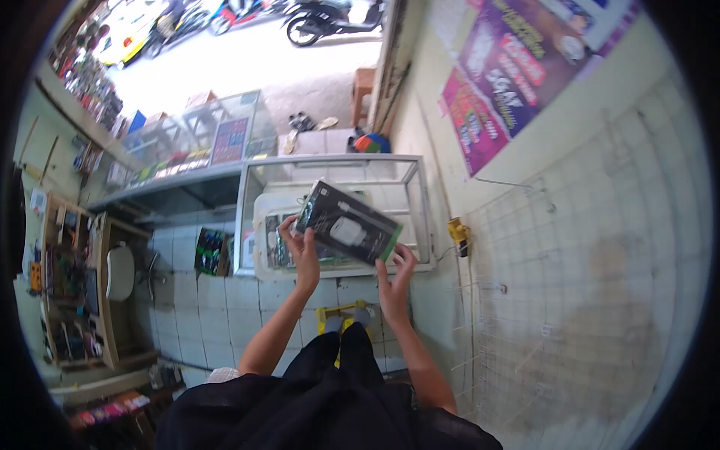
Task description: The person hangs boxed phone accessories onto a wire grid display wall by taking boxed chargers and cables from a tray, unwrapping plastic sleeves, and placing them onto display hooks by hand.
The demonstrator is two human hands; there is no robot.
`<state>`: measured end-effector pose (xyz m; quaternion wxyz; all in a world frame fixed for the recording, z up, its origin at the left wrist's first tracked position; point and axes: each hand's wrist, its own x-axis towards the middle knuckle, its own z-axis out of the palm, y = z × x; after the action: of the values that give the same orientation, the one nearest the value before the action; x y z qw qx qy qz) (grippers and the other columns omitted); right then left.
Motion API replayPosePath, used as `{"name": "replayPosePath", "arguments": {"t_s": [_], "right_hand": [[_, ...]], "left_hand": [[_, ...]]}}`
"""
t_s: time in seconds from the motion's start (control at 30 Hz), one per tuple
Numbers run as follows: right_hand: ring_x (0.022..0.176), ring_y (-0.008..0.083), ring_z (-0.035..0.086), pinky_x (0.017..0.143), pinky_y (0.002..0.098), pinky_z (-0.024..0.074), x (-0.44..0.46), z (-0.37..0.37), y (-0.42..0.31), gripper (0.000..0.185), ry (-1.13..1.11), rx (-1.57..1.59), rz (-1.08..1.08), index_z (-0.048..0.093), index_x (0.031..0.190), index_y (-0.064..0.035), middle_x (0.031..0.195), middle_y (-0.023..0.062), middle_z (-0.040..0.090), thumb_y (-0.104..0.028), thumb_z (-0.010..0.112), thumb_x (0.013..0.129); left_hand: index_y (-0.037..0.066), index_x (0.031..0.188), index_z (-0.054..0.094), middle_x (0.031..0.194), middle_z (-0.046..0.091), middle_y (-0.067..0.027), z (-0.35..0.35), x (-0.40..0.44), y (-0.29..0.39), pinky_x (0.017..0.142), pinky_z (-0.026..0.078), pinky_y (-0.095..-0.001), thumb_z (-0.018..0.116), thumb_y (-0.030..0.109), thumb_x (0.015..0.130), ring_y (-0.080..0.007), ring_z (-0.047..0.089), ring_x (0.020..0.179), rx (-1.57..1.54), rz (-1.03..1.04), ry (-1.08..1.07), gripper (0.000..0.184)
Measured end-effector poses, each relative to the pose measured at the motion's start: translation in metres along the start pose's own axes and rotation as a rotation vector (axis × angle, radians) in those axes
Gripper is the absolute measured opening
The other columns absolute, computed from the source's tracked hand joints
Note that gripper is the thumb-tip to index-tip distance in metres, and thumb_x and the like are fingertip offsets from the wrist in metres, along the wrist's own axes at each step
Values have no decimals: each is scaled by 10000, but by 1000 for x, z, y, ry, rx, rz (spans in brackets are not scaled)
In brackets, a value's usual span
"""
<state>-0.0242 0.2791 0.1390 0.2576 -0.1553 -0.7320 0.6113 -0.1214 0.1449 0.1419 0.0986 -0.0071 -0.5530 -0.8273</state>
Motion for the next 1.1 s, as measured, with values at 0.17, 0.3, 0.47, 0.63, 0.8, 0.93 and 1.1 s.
{"name": "replayPosePath", "arguments": {"t_s": [0.17,0.3,0.47,0.63,0.8,0.93,1.1], "right_hand": [[1180,244,317,965,378,272,-15,-84,-108,443,333,-234,-381,317,1202,-56,1268,144,296,-286,498,870],[1205,310,324,988,418,247,-26,-141,-184,579,315,-193,-553,232,1259,-65,1339,199,218,-380,502,855],[1208,311,323,1003,422,231,-94,-191,-211,745,287,-202,-469,69,1315,-35,1324,217,236,-269,580,825],[1201,286,325,994,393,260,-179,-217,-221,708,556,-258,-391,69,1311,-6,1293,232,257,-48,568,810],[998,263,444,891,358,347,-250,-240,-227,512,974,-636,-566,247,1235,-19,1129,192,382,-6,537,814],[1012,277,450,891,353,347,-304,-245,-260,434,1163,-902,-533,333,1201,-15,1122,187,414,-47,545,824],[1142,254,391,971,340,282,-358,-248,-302,425,1602,-1097,-596,378,1215,0,1204,140,417,-163,537,857]], "left_hand": [[23,1013,410,980,452,-114,66,-15,51,910,280,-341,426,212,846,-217,430,973,-26,289,-247,252],[22,1000,414,945,482,-154,125,-64,82,852,335,-358,440,236,847,-259,463,928,-240,354,-848,265],[37,1006,426,936,508,-188,192,-137,126,780,392,-357,480,307,848,-258,496,886,-493,410,-1158,317],[30,1012,406,922,506,-183,234,-217,165,761,405,-350,483,318,854,-252,505,854,-767,338,-1257,337],[0,1236,214,1150,366,-182,234,-299,202,902,306,-364,454,379,859,-249,411,1040,-723,217,-1472,586],[-40,1294,103,1288,226,-199,230,-354,229,995,206,-381,449,345,863,-284,292,1187,-895,166,-1729,674],[-29,1318,157,1268,277,-223,218,-418,266,974,271,-392,536,158,821,-325,341,1153,-1038,312,-1895,652]]}}
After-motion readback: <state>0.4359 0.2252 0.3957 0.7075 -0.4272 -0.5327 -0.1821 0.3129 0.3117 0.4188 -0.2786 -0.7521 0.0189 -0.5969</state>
